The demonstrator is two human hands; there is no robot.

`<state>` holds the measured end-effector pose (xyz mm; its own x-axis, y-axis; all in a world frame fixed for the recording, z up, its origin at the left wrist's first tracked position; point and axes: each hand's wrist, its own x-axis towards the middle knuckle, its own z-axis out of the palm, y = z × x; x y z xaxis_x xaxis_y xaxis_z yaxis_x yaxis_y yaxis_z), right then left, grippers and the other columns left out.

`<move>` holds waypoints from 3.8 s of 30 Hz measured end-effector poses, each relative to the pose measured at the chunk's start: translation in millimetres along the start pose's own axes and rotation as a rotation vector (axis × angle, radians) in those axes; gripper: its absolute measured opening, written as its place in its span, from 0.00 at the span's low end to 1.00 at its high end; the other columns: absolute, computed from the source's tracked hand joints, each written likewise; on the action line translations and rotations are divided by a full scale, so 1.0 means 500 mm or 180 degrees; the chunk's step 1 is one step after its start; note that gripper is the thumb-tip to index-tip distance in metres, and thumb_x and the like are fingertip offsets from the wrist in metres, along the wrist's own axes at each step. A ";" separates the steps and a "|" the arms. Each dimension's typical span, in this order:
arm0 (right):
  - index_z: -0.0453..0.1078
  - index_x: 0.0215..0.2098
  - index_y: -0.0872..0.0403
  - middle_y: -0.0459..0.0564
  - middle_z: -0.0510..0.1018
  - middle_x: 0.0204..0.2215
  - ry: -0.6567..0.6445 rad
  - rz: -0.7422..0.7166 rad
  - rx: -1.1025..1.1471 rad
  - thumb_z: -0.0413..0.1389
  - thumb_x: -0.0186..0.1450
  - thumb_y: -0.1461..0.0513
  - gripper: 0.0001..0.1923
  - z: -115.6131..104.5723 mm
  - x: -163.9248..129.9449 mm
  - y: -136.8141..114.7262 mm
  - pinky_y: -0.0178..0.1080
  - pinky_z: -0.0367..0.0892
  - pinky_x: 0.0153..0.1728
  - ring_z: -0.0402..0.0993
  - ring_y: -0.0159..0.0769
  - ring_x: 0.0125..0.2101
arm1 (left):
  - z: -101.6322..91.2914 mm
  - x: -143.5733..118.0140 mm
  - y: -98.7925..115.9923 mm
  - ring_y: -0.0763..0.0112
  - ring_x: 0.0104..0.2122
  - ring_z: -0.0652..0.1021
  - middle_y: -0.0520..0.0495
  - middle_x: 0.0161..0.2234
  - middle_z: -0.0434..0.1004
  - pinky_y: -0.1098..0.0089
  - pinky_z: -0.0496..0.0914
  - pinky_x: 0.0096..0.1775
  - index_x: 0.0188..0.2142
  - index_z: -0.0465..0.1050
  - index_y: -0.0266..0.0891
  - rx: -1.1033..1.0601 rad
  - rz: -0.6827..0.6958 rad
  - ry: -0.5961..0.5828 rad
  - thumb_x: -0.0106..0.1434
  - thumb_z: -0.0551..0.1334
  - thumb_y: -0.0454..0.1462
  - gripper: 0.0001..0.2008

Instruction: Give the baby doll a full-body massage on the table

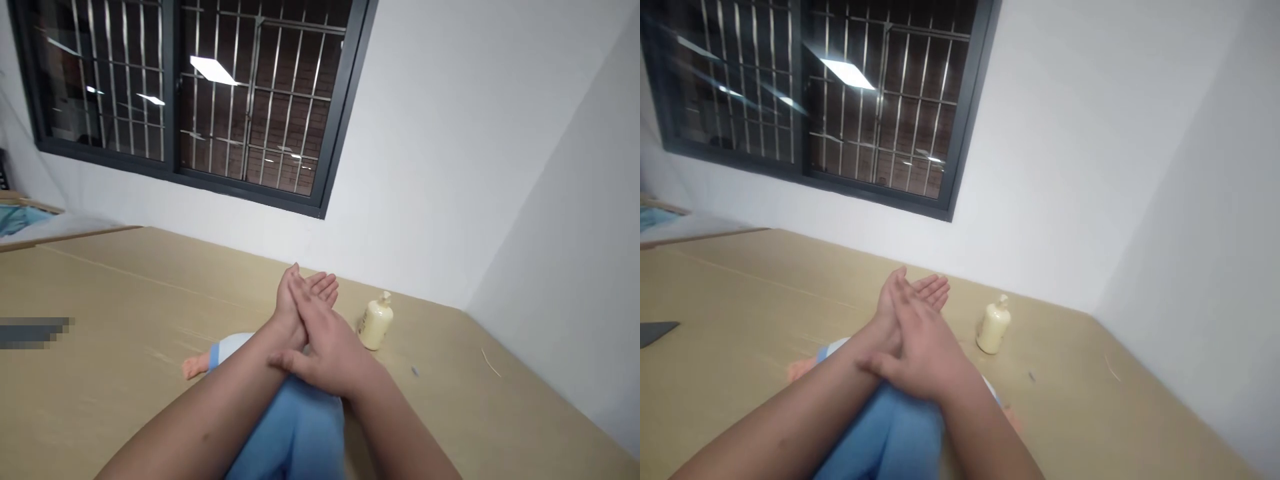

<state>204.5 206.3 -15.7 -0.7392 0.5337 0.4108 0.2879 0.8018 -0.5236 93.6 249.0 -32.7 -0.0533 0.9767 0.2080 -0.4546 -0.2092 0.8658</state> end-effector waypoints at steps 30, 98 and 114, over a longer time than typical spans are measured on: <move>0.39 0.75 0.52 0.51 0.41 0.74 -0.0233 0.0549 -0.1341 0.53 0.67 0.38 0.50 -0.024 -0.022 -0.043 0.55 0.40 0.72 0.35 0.48 0.73 | 0.018 -0.051 0.113 0.51 0.51 0.79 0.27 0.53 0.76 0.60 0.77 0.42 0.54 0.69 0.30 -0.1934 -0.0819 0.0589 0.67 0.54 0.55 0.30; 0.45 0.74 0.51 0.54 0.48 0.73 -0.0344 0.0144 -0.0710 0.62 0.59 0.38 0.56 -0.061 -0.030 -0.049 0.52 0.47 0.71 0.44 0.49 0.72 | 0.015 -0.079 0.144 0.53 0.57 0.76 0.30 0.54 0.76 0.62 0.70 0.58 0.54 0.72 0.29 -0.1706 -0.0426 0.0659 0.65 0.55 0.49 0.28; 0.37 0.75 0.51 0.57 0.43 0.74 -0.0442 0.0086 -0.0582 0.64 0.53 0.36 0.65 -0.040 -0.038 -0.085 0.58 0.44 0.70 0.40 0.56 0.72 | 0.018 -0.062 0.097 0.53 0.57 0.76 0.28 0.55 0.75 0.62 0.70 0.57 0.56 0.71 0.28 -0.1862 -0.0469 0.0511 0.66 0.53 0.54 0.33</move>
<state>218.6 167.7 13.7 -0.8028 0.5236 0.2852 0.4049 0.8299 -0.3839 81.4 208.2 6.8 -0.0653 0.9979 -0.0050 -0.8766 -0.0550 0.4781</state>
